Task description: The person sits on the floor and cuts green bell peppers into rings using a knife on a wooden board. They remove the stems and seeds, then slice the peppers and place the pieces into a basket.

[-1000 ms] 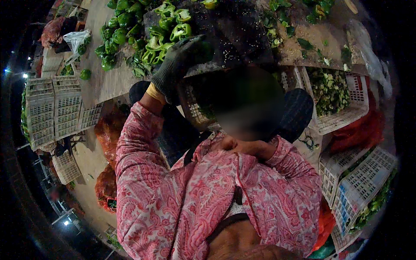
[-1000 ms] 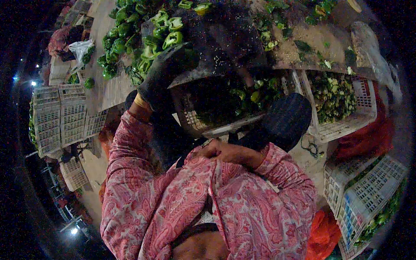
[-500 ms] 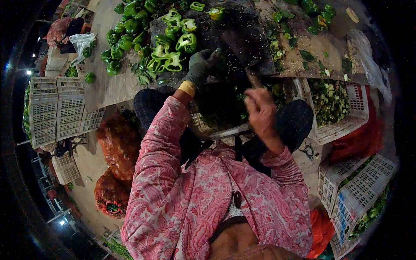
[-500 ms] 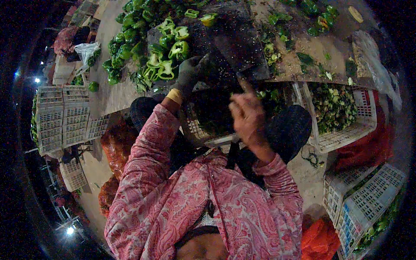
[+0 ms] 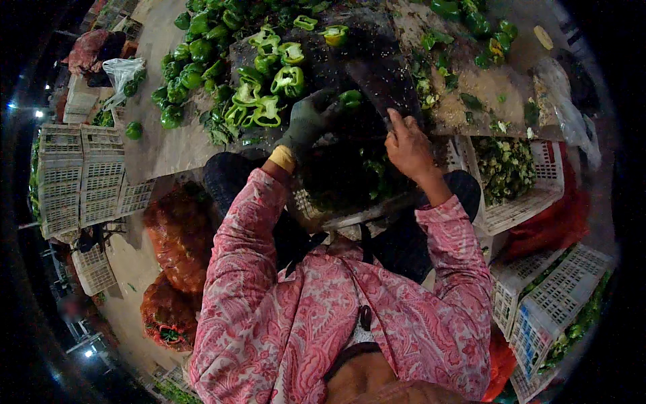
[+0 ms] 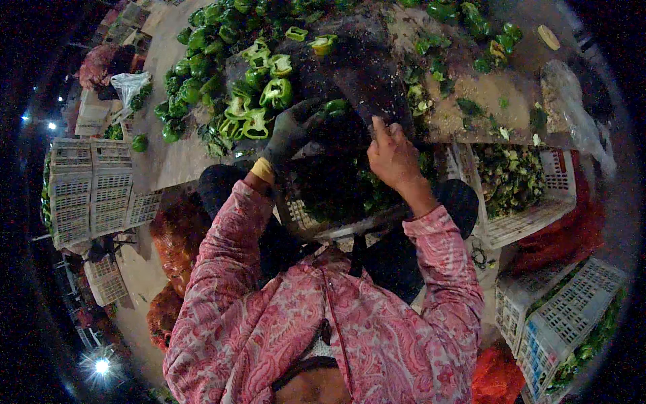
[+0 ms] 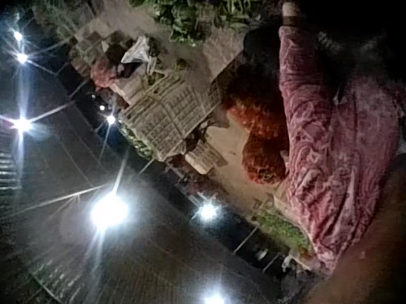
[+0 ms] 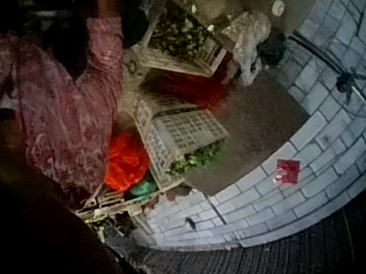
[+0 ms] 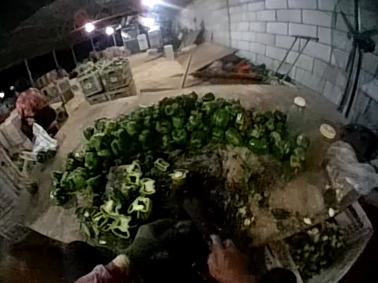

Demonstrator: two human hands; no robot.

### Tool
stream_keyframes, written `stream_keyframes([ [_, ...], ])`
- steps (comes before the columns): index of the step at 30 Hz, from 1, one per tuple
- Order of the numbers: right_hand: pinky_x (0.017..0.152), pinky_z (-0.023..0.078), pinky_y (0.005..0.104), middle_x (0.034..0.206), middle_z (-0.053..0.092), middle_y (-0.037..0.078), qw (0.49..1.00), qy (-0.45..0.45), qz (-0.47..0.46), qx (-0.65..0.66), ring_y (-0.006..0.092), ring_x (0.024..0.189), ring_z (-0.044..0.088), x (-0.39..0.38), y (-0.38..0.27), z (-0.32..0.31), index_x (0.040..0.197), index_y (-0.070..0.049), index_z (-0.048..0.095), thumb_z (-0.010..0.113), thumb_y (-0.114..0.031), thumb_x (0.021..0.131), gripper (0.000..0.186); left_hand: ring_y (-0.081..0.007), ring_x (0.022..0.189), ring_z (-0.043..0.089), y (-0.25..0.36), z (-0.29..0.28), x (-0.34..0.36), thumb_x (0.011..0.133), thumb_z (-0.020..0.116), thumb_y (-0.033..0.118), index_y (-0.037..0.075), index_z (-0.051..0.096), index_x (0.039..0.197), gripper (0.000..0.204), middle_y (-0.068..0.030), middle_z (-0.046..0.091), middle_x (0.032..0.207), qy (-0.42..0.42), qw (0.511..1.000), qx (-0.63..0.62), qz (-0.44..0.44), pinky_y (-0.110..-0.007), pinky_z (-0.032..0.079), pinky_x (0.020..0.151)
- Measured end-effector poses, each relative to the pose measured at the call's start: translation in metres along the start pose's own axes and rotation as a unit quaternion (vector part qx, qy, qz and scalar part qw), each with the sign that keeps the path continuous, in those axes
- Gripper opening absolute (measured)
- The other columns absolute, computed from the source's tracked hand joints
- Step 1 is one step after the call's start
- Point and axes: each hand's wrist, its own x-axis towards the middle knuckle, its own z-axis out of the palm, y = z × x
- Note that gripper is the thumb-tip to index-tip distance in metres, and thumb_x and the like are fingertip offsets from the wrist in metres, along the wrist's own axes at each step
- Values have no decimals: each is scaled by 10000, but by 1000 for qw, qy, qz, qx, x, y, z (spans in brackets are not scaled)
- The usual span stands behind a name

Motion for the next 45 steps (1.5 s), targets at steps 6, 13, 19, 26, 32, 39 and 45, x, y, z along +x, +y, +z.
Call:
stream_keyframes([
  [6,685,483,351,877,611,98,965,-24,47,255,207,753,579,-19,-6,-58,1339,5,468,589,-226,925,489,-220,967,667,7,9,-2,829,717,302,64,650,1152,407,-112,701,1044,7,999,28,32,-328,524,841],
  [13,527,454,267,668,573,44,898,-12,98,429,98,525,526,-61,-35,-58,1258,79,510,591,-110,890,422,-320,919,658,3,18,-5,826,675,360,115,676,1066,343,-129,696,985,-44,987,147,-36,-395,529,785],
  [19,499,460,270,646,599,62,886,5,97,453,104,483,538,-63,-36,-62,1243,142,506,562,-56,876,421,-274,978,670,-1,29,-5,812,715,244,130,602,1213,431,-118,688,1060,50,993,-6,104,-355,535,843],
  [26,518,440,255,689,560,17,883,-75,127,446,77,551,510,-61,-31,-66,1362,38,434,572,-177,928,503,-258,995,669,1,33,3,811,723,197,61,580,1215,450,-130,683,1078,-18,997,22,65,-338,534,852],
  [32,586,460,279,743,595,75,929,-93,99,344,89,636,538,-50,-40,-72,1333,39,464,600,-181,925,483,-206,947,675,-6,39,1,812,745,222,49,635,1097,351,-109,700,1035,14,999,29,3,-335,524,845],
  [39,642,476,304,813,635,134,957,-87,53,272,132,708,588,-29,-39,-66,1277,58,509,597,-160,919,429,-317,962,656,-3,36,4,785,737,313,81,604,1136,441,-150,676,1037,6,996,84,14,-391,525,812],
  [45,661,499,344,917,669,194,931,187,-304,-71,216,714,639,-4,-14,9,1291,35,511,616,-163,908,444,-326,991,646,-17,41,-1,781,732,310,77,597,1162,466,-162,667,1072,6,999,41,22,-396,520,839],
])
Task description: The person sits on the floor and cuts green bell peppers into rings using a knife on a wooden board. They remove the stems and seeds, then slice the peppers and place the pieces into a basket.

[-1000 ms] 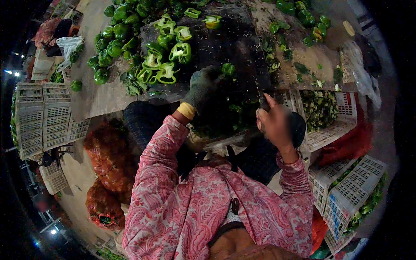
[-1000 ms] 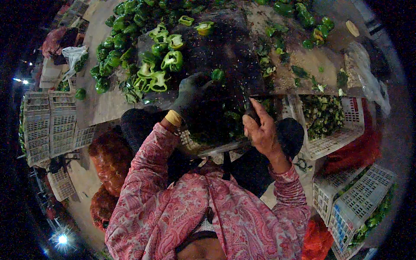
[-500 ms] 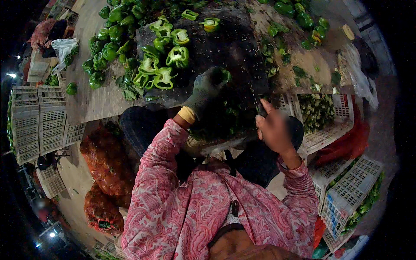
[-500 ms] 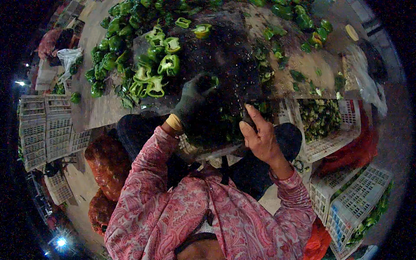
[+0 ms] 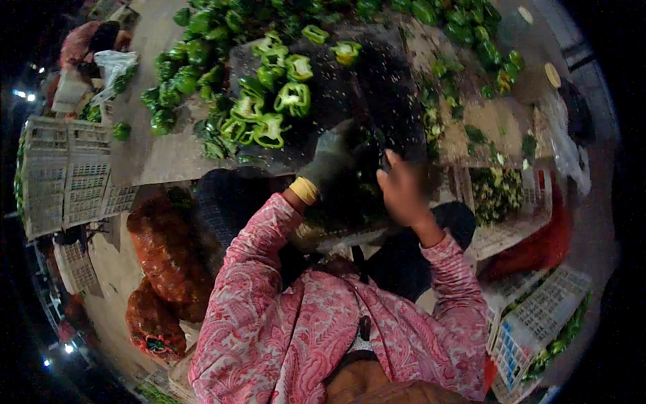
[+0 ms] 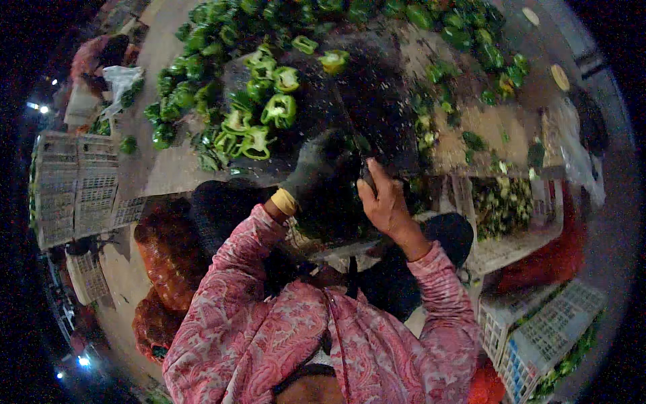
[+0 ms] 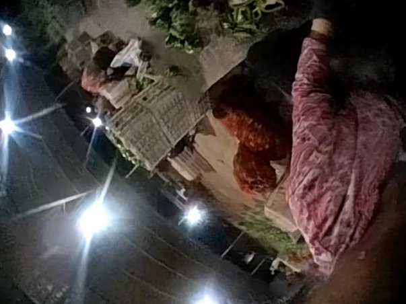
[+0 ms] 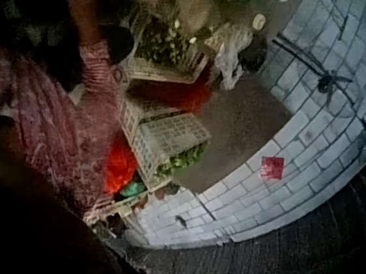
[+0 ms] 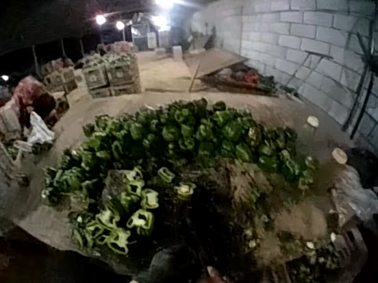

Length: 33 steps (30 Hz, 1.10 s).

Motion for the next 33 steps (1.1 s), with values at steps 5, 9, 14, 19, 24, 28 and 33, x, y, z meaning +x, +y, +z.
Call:
stream_keyframes([
  [5,580,482,316,840,613,67,849,-72,351,389,132,602,556,-19,5,-20,1345,16,461,586,-171,923,479,-339,1168,553,14,-16,-2,729,764,314,85,547,1268,625,-173,583,1253,42,999,-9,16,-403,444,987],
  [9,560,477,290,840,595,59,672,133,448,574,128,599,545,-36,10,-43,1366,7,435,576,-126,922,485,-340,1277,450,52,2,11,789,671,233,110,519,1319,565,-167,481,1383,87,943,226,226,-446,371,1052],
  [14,554,473,289,840,583,52,647,163,473,575,129,619,540,-34,22,-45,1396,-5,389,550,-128,937,502,-350,1341,370,27,43,49,838,526,252,259,504,1348,511,-115,416,1456,-59,875,390,279,-513,281,1108],
  [19,576,472,290,825,570,48,707,122,460,523,122,621,528,-58,25,-28,1405,-15,373,539,-101,934,507,-342,1352,351,-32,-24,82,860,536,317,262,593,1249,397,-103,441,1435,63,837,504,204,-521,245,1111],
  [24,581,476,299,834,577,55,745,67,471,467,126,626,533,-80,35,-4,1405,-10,377,562,-110,924,525,-315,1289,435,-49,-80,118,869,548,375,232,537,1309,463,-109,447,1427,-28,928,348,129,-490,303,1087],
  [28,586,485,310,861,587,82,817,68,447,359,138,647,554,-88,39,-7,1372,10,422,590,-116,907,510,-353,1106,570,29,-87,185,800,660,378,189,468,1365,626,-147,537,1304,9,903,396,170,-443,467,929],
  [33,583,507,339,737,650,94,833,-34,472,285,182,604,628,-58,39,-37,1292,27,516,629,-113,846,481,-354,1062,607,55,-38,326,785,678,378,137,486,1338,633,-140,575,1262,41,905,421,44,-447,509,879],
])
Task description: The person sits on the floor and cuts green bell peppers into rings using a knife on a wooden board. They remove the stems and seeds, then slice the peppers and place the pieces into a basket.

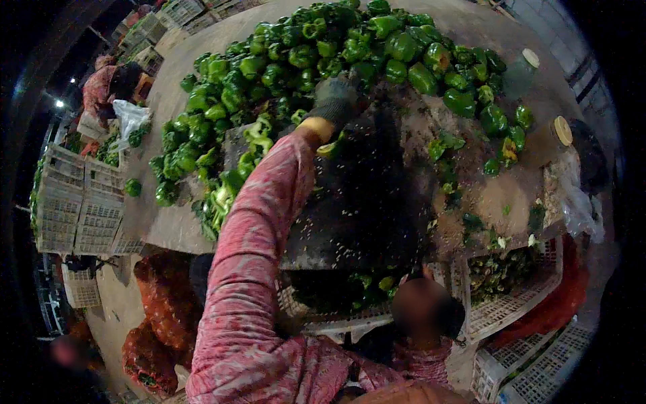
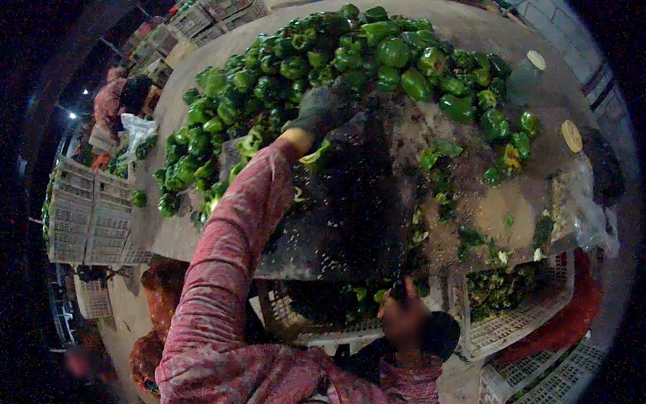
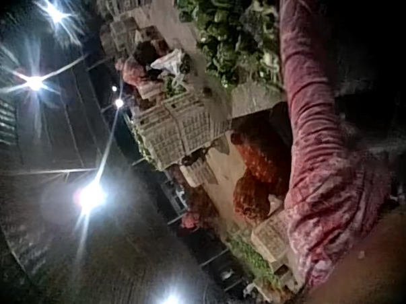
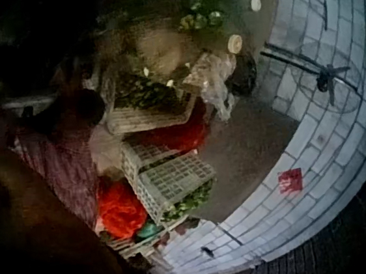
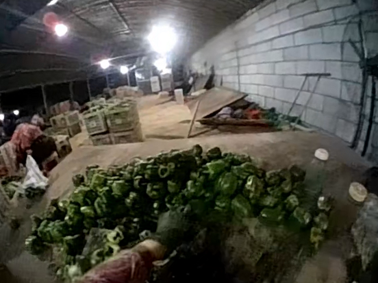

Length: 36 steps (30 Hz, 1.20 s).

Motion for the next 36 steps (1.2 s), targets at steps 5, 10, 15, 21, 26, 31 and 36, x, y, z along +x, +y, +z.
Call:
stream_keyframes([
  [5,568,499,371,625,634,112,991,-56,79,-97,252,557,623,8,-6,-14,1307,41,511,716,-142,753,619,-304,1099,620,8,53,84,750,691,424,107,640,1163,524,-108,620,1216,-57,990,58,-118,-457,518,867],
  [10,598,506,370,647,646,108,996,-32,31,-84,246,584,629,-2,27,-5,1341,36,470,716,-141,771,645,-291,1158,595,25,41,87,794,677,410,148,674,1171,460,-101,625,1244,-54,988,32,-143,-455,497,918],
  [15,608,518,353,655,647,90,988,-47,140,41,202,594,632,-1,0,-14,1361,9,447,692,-144,817,616,-420,927,625,17,2,8,802,682,404,105,507,1236,556,-215,659,1004,43,984,-163,58,-468,501,766],
  [21,557,507,311,633,633,68,996,-38,11,-77,156,556,619,0,-10,-4,1361,-9,455,651,-131,862,550,-433,955,605,43,-21,-194,869,610,265,183,361,1418,609,-214,636,1046,-22,964,-229,134,-494,495,772],
  [26,529,489,306,622,617,63,979,35,-140,-142,150,535,598,-13,-19,-5,1346,-19,483,640,-130,872,512,-404,1043,597,60,-2,-266,851,629,362,102,286,1466,751,-238,589,1204,-49,963,-254,77,-465,494,843],
  [31,519,469,319,614,589,68,971,42,-137,-191,156,525,570,-20,-31,-8,1297,-14,544,641,-120,856,464,-393,1015,621,53,-16,-281,824,652,467,64,415,1388,733,-231,639,1121,-117,948,-294,38,-441,494,870],
  [36,520,461,318,581,554,70,979,37,-172,-108,173,515,547,-35,-23,-17,1265,29,553,649,-86,829,461,-361,1008,639,61,-22,-286,800,695,496,47,542,1276,672,-194,668,1086,-145,930,-337,-19,-425,490,887],
])
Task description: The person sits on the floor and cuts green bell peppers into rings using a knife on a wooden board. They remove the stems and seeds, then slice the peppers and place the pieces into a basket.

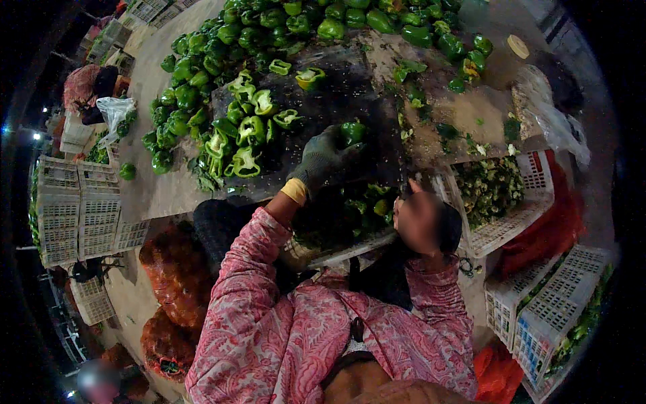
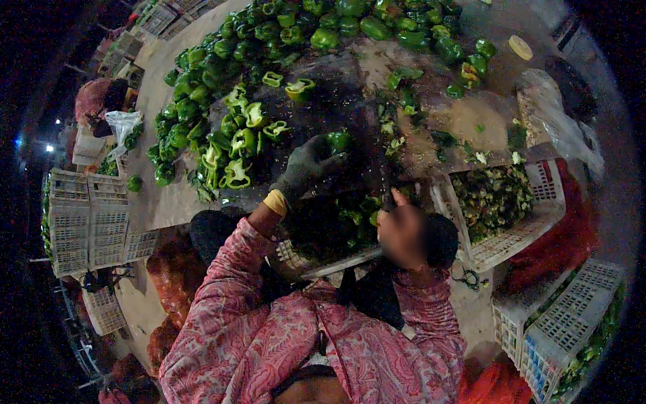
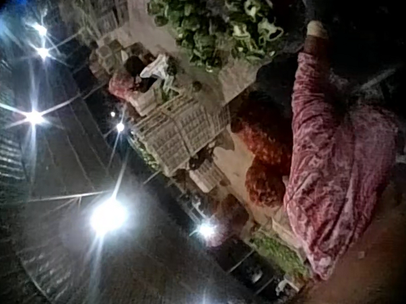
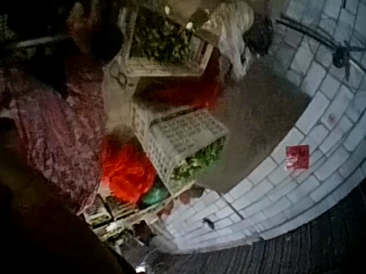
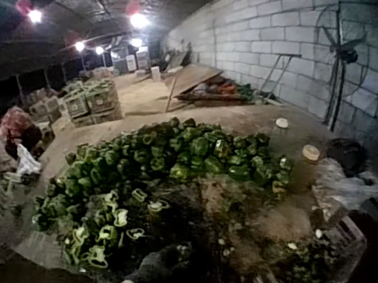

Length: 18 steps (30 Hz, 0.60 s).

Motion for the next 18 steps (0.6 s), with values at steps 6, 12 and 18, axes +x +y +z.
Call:
stream_keyframes([
  [6,525,466,333,605,519,58,997,-4,-55,-49,191,512,526,3,-13,-12,1148,37,608,652,-21,769,386,-327,1021,647,-2,9,-2,811,702,466,52,515,1309,674,-177,667,1108,71,995,19,64,-409,492,896],
  [12,591,492,372,655,532,69,972,-19,157,177,236,552,529,-24,32,5,859,-30,643,682,-2,653,212,-381,1067,597,-2,10,8,836,643,461,96,414,1362,680,-193,631,1141,4,997,9,73,-449,476,885],
  [18,610,508,413,704,568,114,935,-43,246,253,293,550,536,-8,33,9,729,-94,601,705,-58,627,150,-371,975,646,-5,16,7,859,658,411,86,472,1314,589,-172,672,1063,42,995,76,43,-439,515,823],
])
